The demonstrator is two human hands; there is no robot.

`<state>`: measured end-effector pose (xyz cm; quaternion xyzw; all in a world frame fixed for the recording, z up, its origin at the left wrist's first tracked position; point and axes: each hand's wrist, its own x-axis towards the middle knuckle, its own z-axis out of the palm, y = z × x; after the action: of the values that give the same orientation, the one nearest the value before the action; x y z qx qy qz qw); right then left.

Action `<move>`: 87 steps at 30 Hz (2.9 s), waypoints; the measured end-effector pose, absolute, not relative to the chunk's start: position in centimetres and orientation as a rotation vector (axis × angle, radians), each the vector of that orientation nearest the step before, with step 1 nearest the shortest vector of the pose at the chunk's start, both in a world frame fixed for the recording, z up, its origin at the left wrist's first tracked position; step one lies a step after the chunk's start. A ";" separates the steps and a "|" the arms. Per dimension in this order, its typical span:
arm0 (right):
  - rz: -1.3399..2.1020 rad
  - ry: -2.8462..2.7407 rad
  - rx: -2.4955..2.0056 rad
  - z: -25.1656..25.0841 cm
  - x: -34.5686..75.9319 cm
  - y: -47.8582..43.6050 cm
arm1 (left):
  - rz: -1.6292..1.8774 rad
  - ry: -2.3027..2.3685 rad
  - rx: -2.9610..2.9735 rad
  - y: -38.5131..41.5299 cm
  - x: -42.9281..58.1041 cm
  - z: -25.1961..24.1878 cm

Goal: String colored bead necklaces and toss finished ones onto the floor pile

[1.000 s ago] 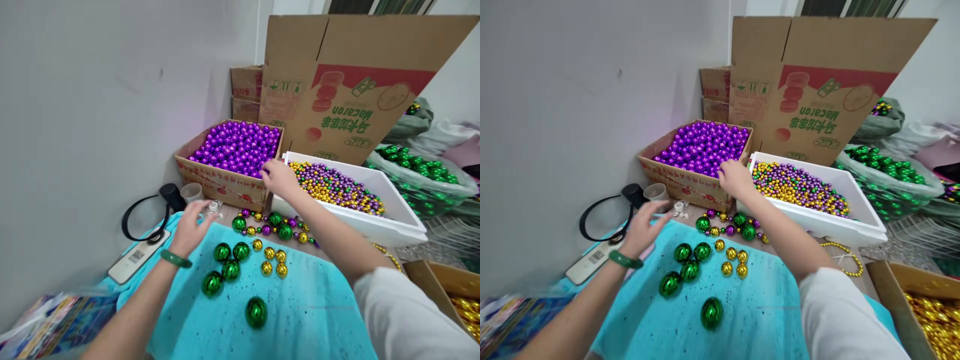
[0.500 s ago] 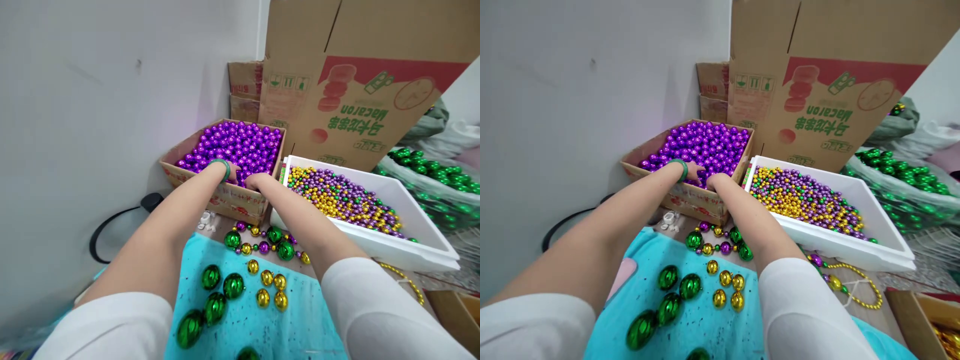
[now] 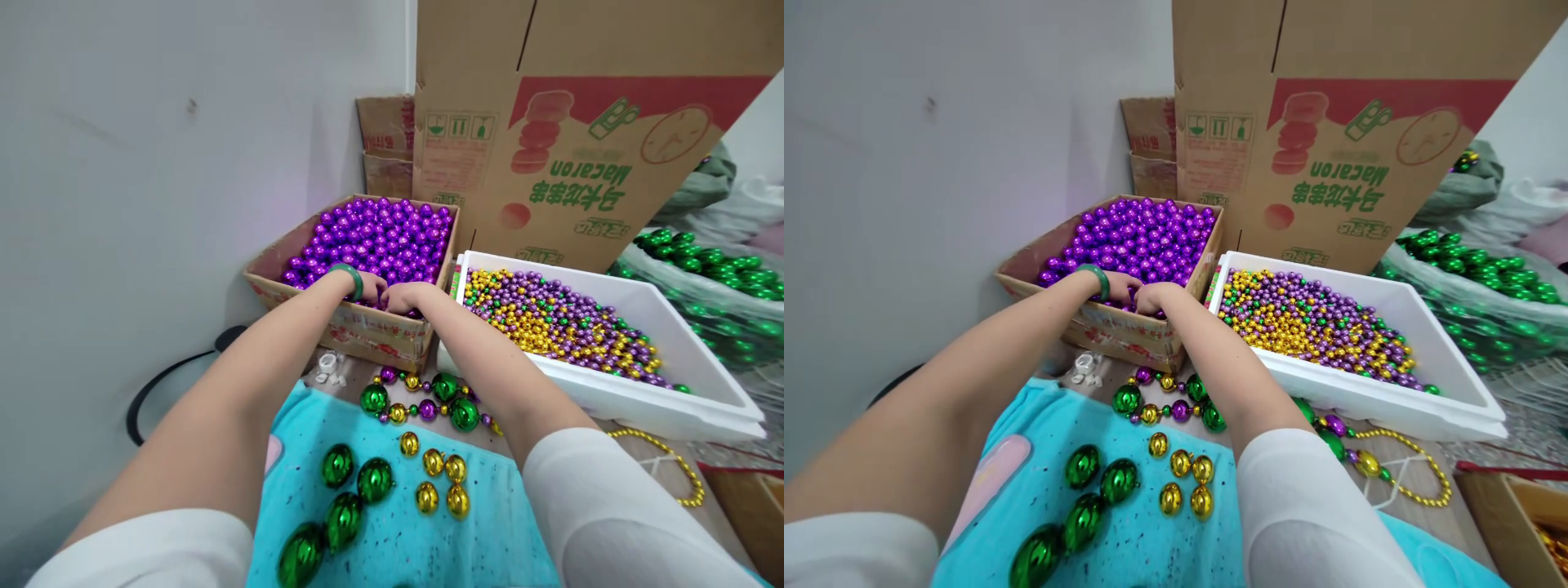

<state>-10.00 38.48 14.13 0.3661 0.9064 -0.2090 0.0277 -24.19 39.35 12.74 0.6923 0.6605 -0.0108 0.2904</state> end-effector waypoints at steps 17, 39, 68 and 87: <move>-2.186 2.459 1.338 16.6 -8.0 38.6 | 1.428 0.992 0.996 34.2 -26.1 17.8; -3.393 0.969 0.768 8.5 2.2 14.2 | 1.274 0.666 0.941 7.8 -17.0 9.6; -1.307 3.013 2.144 -2.3 4.8 5.3 | 0.838 2.175 1.754 -7.2 -12.4 -3.2; -0.615 3.305 1.373 0.5 11.5 7.4 | 0.979 2.211 1.838 -2.4 -12.6 -6.2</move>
<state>11.47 7.39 0.50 0.3669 0.8830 -0.1642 -0.2423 -12.64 -2.37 -6.21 0.6043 0.7270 0.3220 0.0519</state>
